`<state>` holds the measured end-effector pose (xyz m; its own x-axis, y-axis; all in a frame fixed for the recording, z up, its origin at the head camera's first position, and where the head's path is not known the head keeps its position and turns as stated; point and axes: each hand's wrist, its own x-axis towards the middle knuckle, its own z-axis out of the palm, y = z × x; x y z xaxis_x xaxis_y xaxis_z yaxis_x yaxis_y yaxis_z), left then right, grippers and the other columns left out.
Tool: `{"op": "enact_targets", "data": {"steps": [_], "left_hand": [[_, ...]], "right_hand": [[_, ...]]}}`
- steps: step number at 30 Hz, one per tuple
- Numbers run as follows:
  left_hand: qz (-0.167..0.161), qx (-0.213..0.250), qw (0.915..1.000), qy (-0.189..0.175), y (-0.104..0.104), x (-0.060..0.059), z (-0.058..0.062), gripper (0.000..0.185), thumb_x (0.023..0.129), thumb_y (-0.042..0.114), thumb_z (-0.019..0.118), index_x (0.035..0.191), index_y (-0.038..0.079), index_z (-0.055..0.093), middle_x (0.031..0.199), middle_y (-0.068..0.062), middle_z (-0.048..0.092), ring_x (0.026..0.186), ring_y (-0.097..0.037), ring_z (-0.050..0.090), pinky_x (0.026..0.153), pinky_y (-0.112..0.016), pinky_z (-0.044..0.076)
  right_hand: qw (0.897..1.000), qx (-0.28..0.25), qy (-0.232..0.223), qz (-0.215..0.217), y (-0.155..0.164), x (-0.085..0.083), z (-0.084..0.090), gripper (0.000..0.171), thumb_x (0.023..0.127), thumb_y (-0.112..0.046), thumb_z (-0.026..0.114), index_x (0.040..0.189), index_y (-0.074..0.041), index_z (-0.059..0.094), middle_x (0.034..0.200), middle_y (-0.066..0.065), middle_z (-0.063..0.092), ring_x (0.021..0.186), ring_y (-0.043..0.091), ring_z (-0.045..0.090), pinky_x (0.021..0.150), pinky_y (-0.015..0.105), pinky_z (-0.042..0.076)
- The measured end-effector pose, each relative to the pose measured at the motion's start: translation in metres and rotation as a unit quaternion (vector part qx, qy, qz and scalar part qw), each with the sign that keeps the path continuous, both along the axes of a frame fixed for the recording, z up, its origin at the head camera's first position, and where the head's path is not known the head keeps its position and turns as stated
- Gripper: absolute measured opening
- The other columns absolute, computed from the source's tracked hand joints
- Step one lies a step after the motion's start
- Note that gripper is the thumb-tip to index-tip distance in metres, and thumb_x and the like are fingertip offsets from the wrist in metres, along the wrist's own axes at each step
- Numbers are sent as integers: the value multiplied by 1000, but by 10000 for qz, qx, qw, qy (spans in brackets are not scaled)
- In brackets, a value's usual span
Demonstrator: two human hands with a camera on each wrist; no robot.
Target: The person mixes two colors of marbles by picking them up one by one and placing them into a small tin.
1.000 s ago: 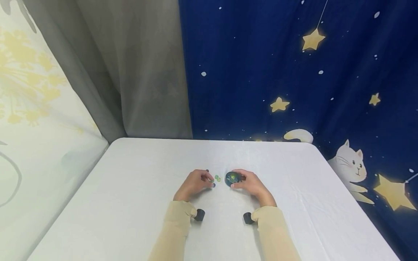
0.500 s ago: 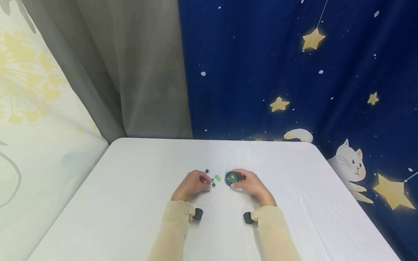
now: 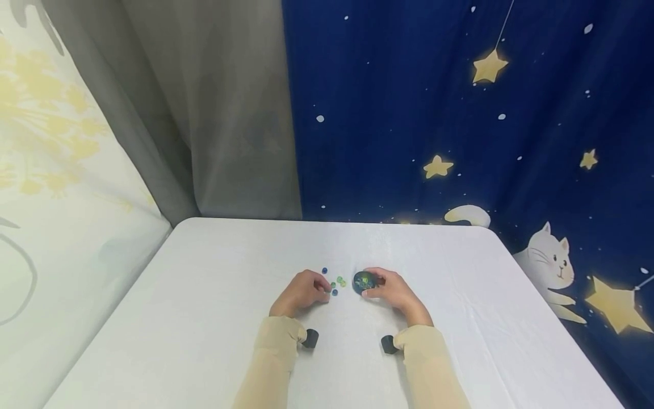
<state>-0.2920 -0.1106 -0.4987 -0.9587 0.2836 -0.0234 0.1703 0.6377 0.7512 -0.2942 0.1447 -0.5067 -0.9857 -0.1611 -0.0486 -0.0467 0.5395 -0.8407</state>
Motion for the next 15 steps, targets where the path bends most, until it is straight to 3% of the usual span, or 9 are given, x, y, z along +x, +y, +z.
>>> {"op": "enact_targets", "data": {"steps": [15], "left_hand": [[-58, -84, 9999, -34, -3, -1, 1, 13, 76, 6, 80, 84, 16, 75, 80, 5, 63, 79, -15, 55, 83, -39, 46]], "right_hand": [[10000, -12, 1, 5, -1, -2, -2, 57, 72, -22, 84, 126, -19, 65, 130, 10, 59, 122, 35, 52, 101, 55, 37]]}}
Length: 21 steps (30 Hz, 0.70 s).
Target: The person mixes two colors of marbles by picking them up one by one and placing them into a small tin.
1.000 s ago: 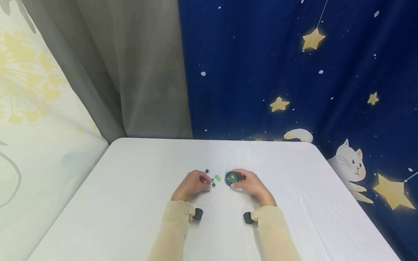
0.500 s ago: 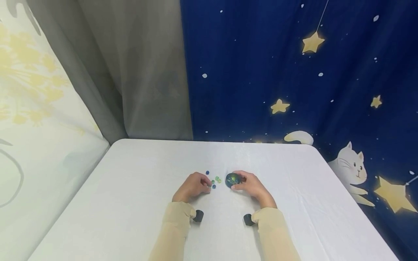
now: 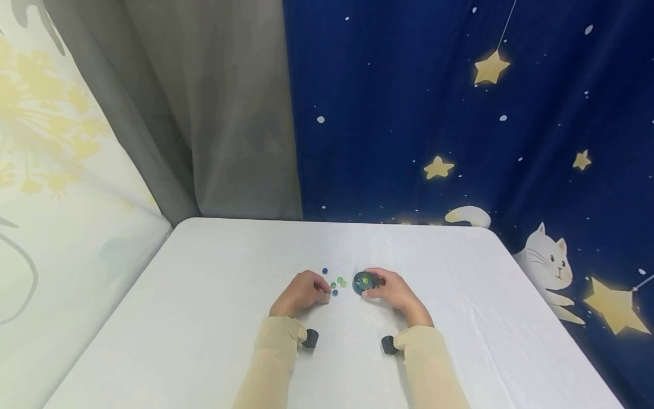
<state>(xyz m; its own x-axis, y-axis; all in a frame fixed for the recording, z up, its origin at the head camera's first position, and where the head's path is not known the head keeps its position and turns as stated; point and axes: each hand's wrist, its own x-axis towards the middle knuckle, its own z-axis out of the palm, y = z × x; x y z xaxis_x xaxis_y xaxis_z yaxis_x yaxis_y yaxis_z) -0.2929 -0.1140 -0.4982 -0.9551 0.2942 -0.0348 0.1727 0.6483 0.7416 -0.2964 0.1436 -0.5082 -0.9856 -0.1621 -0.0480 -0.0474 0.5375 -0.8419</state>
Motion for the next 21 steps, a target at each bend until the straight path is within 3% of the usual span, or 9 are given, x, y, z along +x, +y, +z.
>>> {"op": "enact_targets", "data": {"steps": [10, 21], "left_hand": [[57, 75, 10000, 27, 1, 0, 0, 14, 77, 8, 80, 87, 15, 76, 78, 5, 62, 75, -14, 54, 78, -35, 45], [53, 163, 9991, 386, 2, -1, -1, 14, 77, 8, 77, 89, 15, 75, 78, 6, 62, 76, -13, 55, 78, -34, 46]], "right_hand": [[9999, 110, 34, -50, 0, 0, -1, 58, 72, -22, 84, 127, -17, 65, 132, 12, 58, 124, 38, 50, 102, 55, 36], [9999, 101, 73, -26, 0, 2, -1, 59, 72, -21, 84, 127, -16, 64, 132, 13, 58, 123, 38, 51, 100, 56, 37]]}}
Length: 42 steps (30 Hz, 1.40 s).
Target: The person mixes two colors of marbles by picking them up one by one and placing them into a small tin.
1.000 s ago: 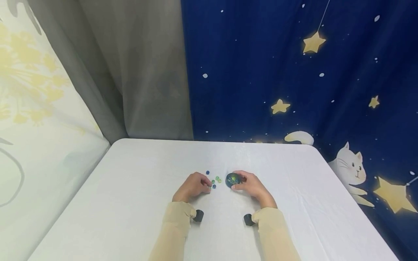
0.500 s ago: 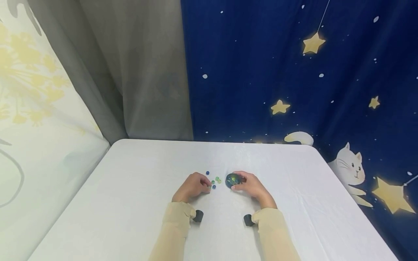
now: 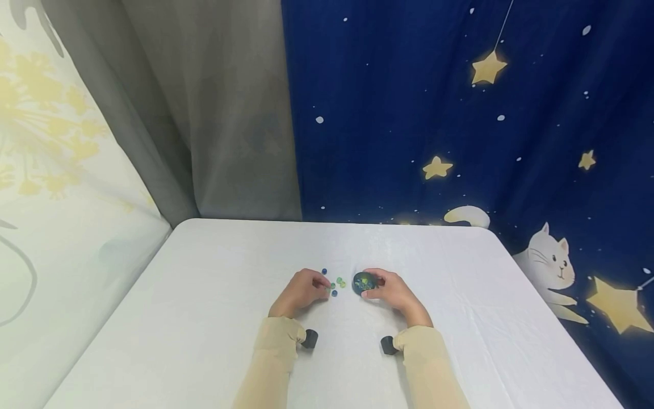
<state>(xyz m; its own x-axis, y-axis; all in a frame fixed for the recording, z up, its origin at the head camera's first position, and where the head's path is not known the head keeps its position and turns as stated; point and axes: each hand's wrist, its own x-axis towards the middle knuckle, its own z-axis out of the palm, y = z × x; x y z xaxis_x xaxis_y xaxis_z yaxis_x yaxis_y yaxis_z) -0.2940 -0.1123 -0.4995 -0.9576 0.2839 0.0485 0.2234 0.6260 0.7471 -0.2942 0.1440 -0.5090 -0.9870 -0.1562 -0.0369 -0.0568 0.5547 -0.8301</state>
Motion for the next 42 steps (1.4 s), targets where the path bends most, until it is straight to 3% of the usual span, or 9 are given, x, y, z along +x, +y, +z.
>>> {"op": "enact_targets", "data": {"steps": [19, 42], "left_hand": [[136, 327, 9993, 111, 6, -3, -1, 12, 78, 7, 75, 86, 16, 74, 81, 5, 62, 79, -13, 57, 76, -35, 47], [6, 535, 9981, 314, 21, -3, -3, 11, 81, 9, 75, 91, 13, 74, 79, 6, 62, 71, -13, 55, 67, -32, 45]], "right_hand": [[10000, -18, -61, -71, -1, 0, -1, 57, 72, -22, 84, 126, -18, 65, 130, 11, 60, 123, 37, 51, 101, 56, 37], [9999, -110, -87, 21, -1, 1, 3, 56, 74, -20, 84, 126, -18, 65, 129, 9, 61, 122, 36, 52, 101, 54, 38]]}}
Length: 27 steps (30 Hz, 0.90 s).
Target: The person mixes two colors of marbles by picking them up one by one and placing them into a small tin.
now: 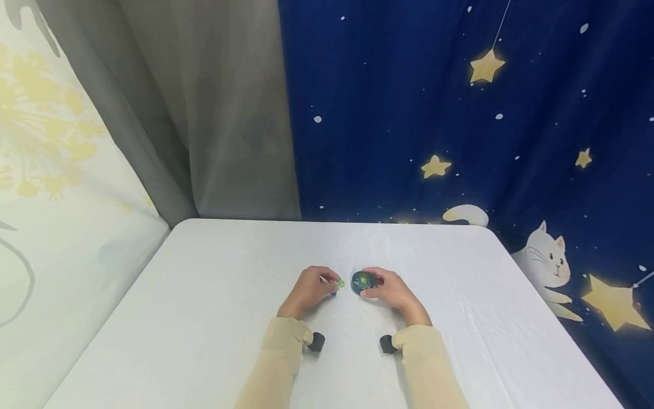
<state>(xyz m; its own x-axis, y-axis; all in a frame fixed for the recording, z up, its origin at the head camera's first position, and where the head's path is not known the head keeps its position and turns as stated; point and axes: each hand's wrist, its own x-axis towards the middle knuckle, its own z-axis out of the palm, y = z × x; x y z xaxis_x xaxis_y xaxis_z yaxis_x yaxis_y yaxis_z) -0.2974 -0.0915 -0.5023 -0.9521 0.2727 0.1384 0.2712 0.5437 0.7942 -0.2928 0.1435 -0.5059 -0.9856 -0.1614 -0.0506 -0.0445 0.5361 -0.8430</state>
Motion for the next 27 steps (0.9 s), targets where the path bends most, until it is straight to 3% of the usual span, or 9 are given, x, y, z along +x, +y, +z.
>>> {"op": "enact_targets", "data": {"steps": [12, 27], "left_hand": [[61, 68, 9999, 119, 7, 2, 2, 10, 81, 10, 76, 89, 14, 74, 79, 7, 65, 70, -14, 54, 67, -32, 45], [383, 163, 9988, 276, 16, 2, -1, 10, 82, 12, 77, 89, 16, 72, 81, 7, 69, 70, -11, 56, 65, -29, 47]], "right_hand": [[9999, -68, 44, 95, 2, -2, -3, 56, 75, -20, 84, 127, -17, 64, 129, 9, 61, 122, 35, 52, 100, 53, 39], [9999, -86, 87, 118, 1, -2, -3, 56, 74, -20, 84, 126, -15, 64, 128, 8, 61, 122, 36, 52, 100, 53, 40]]}}
